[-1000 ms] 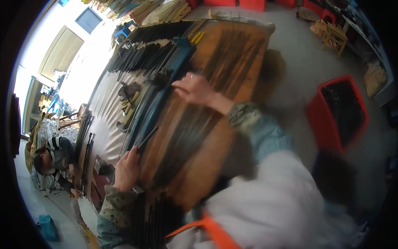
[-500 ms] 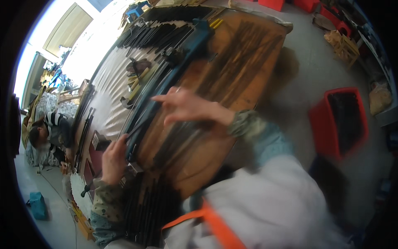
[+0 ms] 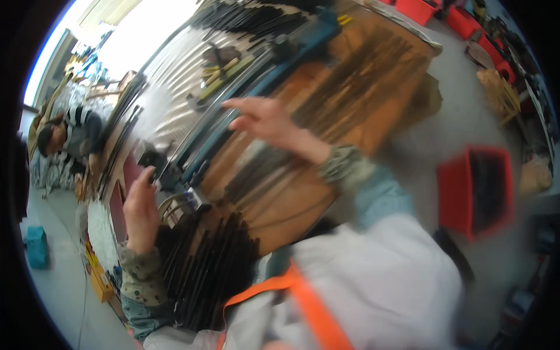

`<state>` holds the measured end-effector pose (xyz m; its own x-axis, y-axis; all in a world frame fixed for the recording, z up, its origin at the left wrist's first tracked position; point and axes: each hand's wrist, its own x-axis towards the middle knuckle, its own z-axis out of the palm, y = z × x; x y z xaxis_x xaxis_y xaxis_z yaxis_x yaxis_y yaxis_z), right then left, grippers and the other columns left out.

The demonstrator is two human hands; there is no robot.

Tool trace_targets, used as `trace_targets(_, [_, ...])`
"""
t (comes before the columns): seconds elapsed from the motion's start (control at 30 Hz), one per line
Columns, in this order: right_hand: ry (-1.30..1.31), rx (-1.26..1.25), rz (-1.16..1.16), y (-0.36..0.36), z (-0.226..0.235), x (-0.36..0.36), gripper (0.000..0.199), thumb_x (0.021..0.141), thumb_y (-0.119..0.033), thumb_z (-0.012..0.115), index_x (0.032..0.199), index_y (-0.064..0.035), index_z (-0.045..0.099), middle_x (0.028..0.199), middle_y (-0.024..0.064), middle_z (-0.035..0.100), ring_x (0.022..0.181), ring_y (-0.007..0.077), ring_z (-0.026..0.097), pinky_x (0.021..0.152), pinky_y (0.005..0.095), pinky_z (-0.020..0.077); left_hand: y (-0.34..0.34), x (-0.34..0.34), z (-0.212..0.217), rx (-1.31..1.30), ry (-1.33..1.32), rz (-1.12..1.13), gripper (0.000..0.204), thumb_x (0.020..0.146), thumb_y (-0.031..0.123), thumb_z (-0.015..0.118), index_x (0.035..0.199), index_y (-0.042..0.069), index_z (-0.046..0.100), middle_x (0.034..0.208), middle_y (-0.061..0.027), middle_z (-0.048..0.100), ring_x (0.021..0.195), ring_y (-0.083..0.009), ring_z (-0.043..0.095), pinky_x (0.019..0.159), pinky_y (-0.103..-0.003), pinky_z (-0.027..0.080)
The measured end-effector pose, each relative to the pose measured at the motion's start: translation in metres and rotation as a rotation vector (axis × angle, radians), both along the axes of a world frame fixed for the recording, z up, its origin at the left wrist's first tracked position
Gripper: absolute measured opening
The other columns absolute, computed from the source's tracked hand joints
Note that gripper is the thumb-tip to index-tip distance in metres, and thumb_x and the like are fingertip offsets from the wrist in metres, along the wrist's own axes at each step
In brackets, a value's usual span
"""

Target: The person assembles umbrella frame parts by picking up metal rods and springs, loading them into a workbench fixture to attach the springs onto the rods, and placing the assembled rods onto a pile on the table.

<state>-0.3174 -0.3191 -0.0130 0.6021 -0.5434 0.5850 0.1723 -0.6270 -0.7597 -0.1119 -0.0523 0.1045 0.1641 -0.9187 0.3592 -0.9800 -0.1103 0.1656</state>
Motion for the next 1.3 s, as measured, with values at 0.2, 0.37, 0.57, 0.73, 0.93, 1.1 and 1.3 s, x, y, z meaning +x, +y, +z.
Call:
trace_targets(0.2, [0.054, -0.399, -0.018, -0.012, -0.026, 0.029, 0.022, 0.096, -0.022, 0.07, 0.114, -0.0088, 0.073, 0.093, 0.014, 0.074, 0.083, 0.0249, 0.071, 0.071, 0.0343, 0.0543, 0.071, 0.064, 0.031, -0.27, -0.236, 0.27, 0.033, 0.101, 0.001, 0.055, 0.134, 0.004, 0.06, 0.11, -0.0195, 0.065, 0.096, -0.0356, 0.067, 0.077, -0.042, 0.053])
trace_targets(0.37, [0.071, 0.035, 0.417, 0.058, 0.023, 0.136, 0.02, 0.099, -0.027, 0.068, 0.107, -0.0088, 0.071, 0.079, 0.012, 0.073, 0.068, 0.0263, 0.07, 0.065, 0.0354, 0.0537, 0.112, 0.053, 0.044, -0.276, -0.079, 0.312, 0.032, 0.101, 0.005, 0.06, 0.133, 0.006, 0.063, 0.091, -0.0172, 0.061, 0.074, -0.0309, 0.061, 0.067, -0.041, 0.048])
trace_targets(0.57, [0.07, -0.163, 0.566, 0.112, 0.032, 0.211, 0.01, 0.099, -0.015, 0.07, 0.104, -0.0076, 0.071, 0.078, 0.0026, 0.072, 0.076, 0.0065, 0.068, 0.066, 0.0277, 0.0516, 0.2, 0.065, 0.017, -0.318, -0.07, 0.451, 0.034, 0.1, 0.004, 0.062, 0.133, 0.009, 0.065, 0.086, -0.0159, 0.06, 0.07, -0.0289, 0.058, 0.065, -0.038, 0.047])
trace_targets(0.73, [0.103, -0.08, 0.608, 0.119, 0.038, 0.229, 0.014, 0.1, -0.014, 0.065, 0.101, -0.0013, 0.07, 0.079, 0.002, 0.073, 0.077, 0.0068, 0.068, 0.072, 0.0248, 0.055, 0.243, 0.067, -0.008, -0.232, -0.011, 0.596, 0.033, 0.1, 0.005, 0.062, 0.133, 0.007, 0.065, 0.087, -0.017, 0.06, 0.071, -0.0311, 0.059, 0.066, -0.039, 0.048])
trace_targets(0.93, [0.127, -0.052, 0.632, 0.122, 0.037, 0.236, 0.015, 0.101, -0.015, 0.064, 0.106, -0.0017, 0.069, 0.083, 0.0057, 0.075, 0.079, 0.0095, 0.071, 0.073, 0.0265, 0.0559, 0.233, 0.075, -0.02, -0.236, 0.087, 0.607, 0.033, 0.1, 0.006, 0.063, 0.133, 0.008, 0.065, 0.085, -0.0163, 0.061, 0.072, -0.0314, 0.059, 0.066, -0.039, 0.048])
trace_targets(1.1, [0.186, -0.1, 0.653, 0.129, 0.031, 0.245, 0.019, 0.098, -0.024, 0.068, 0.099, -0.0049, 0.07, 0.081, 0.0137, 0.075, 0.078, 0.026, 0.075, 0.071, 0.0351, 0.0567, 0.227, 0.078, -0.026, -0.24, 0.079, 0.597, 0.034, 0.099, 0.006, 0.064, 0.133, 0.008, 0.065, 0.082, -0.0158, 0.06, 0.069, -0.0307, 0.058, 0.065, -0.039, 0.047])
trace_targets(1.3, [0.598, -0.816, 0.654, 0.155, 0.031, 0.26, 0.02, 0.097, -0.027, 0.066, 0.099, -0.0077, 0.066, 0.084, 0.017, 0.073, 0.081, 0.036, 0.072, 0.078, 0.0482, 0.0542, 0.23, 0.083, -0.025, -0.22, 0.051, 0.656, 0.035, 0.099, 0.008, 0.065, 0.133, 0.011, 0.065, 0.081, -0.0154, 0.059, 0.068, -0.0315, 0.058, 0.065, -0.04, 0.047])
